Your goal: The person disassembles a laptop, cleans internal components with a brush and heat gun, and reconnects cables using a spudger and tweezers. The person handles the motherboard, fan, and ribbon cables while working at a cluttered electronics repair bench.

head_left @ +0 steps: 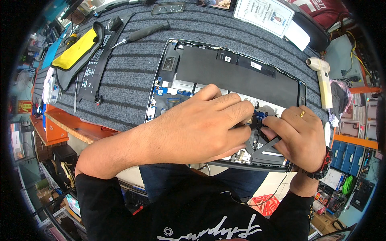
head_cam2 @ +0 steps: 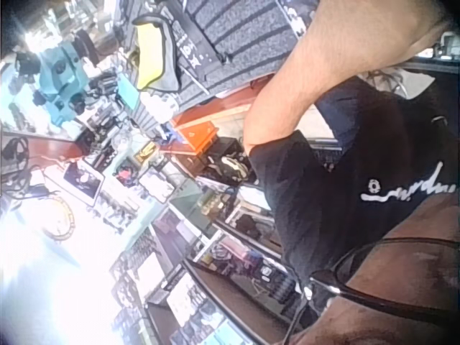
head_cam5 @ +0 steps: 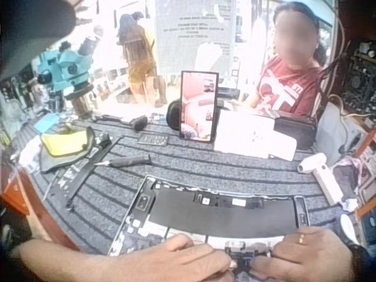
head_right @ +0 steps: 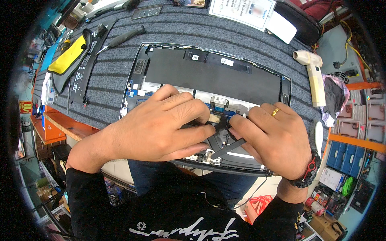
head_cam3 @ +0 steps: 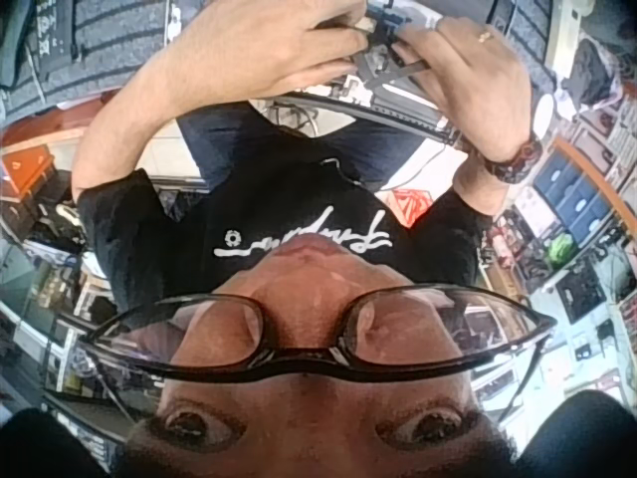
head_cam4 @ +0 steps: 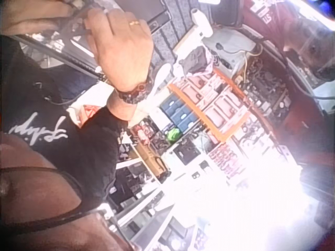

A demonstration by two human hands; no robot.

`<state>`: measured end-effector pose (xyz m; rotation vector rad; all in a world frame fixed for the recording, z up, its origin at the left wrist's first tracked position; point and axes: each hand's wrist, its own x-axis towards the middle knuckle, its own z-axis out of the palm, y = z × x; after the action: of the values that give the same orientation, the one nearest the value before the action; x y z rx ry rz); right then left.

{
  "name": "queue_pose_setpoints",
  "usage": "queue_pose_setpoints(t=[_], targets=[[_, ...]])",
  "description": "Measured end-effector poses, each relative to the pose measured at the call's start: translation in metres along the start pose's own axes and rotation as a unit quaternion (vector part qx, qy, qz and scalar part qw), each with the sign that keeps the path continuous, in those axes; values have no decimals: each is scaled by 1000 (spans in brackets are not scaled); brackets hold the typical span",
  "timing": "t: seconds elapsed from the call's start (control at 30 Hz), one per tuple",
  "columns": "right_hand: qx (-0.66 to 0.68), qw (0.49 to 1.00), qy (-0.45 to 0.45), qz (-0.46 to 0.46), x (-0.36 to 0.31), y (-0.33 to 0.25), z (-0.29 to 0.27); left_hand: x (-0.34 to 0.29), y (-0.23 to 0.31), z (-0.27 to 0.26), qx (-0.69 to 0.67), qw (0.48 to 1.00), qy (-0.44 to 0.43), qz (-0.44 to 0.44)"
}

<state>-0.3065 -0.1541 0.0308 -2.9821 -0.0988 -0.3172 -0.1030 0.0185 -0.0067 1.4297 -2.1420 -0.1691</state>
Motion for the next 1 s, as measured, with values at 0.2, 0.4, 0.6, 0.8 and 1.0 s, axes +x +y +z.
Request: queue_pose_setpoints(t=[0.2,0.4,0.6,0.8,1.0], targets=[[21,1000,-1,-4,0,1,-2,0,1,-3,0,1000,-8,-8],[160,982,90,51,-9,4,-14,0,0,-4,0,1000,-5,-27],[131,964,223,57,-21,23,-21,5,2,-6,27,998,-43,-45],[380,905,177,73,-26,41,-16,8,7,-8,24,995,-66,-74],[335,935,114,-26,-27,55,-33,14,11,-10,38,993,-84,-77]])
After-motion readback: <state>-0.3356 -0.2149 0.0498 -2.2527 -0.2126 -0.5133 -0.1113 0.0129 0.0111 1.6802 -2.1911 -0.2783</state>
